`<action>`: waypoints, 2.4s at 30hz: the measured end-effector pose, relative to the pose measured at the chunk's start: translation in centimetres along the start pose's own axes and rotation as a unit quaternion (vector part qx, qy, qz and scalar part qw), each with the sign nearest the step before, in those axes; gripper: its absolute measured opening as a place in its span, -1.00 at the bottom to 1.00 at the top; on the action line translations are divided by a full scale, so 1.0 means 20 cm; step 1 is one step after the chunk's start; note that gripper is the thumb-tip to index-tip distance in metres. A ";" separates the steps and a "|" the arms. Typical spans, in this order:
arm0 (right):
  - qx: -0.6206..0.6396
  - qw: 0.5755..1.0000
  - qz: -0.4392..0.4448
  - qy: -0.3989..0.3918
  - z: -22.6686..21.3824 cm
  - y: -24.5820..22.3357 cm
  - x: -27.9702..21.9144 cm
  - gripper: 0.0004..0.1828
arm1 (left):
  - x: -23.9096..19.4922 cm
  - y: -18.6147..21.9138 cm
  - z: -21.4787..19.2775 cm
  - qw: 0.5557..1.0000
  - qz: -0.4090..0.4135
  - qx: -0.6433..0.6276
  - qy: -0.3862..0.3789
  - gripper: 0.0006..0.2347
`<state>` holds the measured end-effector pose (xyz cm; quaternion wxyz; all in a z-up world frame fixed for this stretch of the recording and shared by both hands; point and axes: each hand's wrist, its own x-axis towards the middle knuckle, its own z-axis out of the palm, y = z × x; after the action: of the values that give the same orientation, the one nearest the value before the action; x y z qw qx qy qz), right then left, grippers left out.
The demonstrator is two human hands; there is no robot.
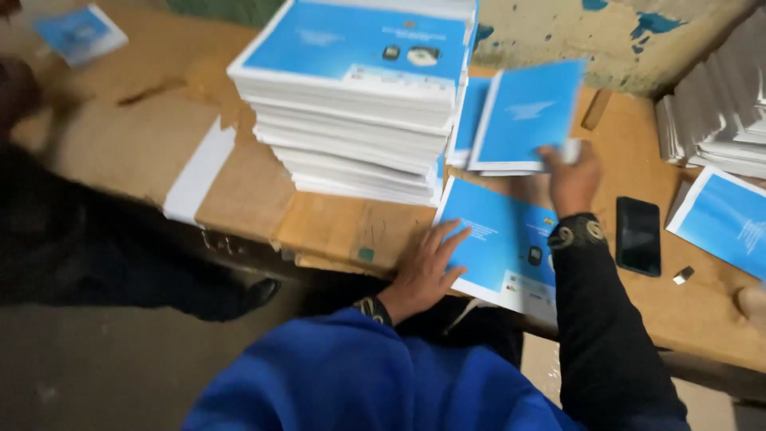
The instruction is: Manually folding printed paper sheets into booklets and stacking them on a workbench.
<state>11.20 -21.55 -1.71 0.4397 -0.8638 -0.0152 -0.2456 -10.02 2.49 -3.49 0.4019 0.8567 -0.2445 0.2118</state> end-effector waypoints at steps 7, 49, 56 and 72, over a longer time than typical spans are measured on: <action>-0.184 0.971 0.030 -0.147 -0.33 -0.31 -0.56 -0.48 | -0.08 -0.12 0.14 1.000 0.002 0.009 -0.028 -0.60; -0.126 0.983 0.087 -0.102 -0.78 -0.15 -1.06 -0.73 | 0.39 0.12 0.56 0.905 -0.175 -0.279 -0.268 -0.27; 0.210 0.955 0.187 -0.098 -0.79 -0.10 -0.96 -0.44 | 0.10 -0.07 0.33 0.958 0.056 0.058 -0.276 -0.33; 0.126 0.985 -0.114 -0.018 -1.01 -0.14 -0.54 -0.72 | 0.50 0.09 -0.37 0.991 0.098 0.086 0.021 -0.90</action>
<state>-7.33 -33.26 5.69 0.5134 -0.7986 -0.1527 -0.2745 -4.40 4.92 7.38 0.3086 0.8554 -0.3001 0.2882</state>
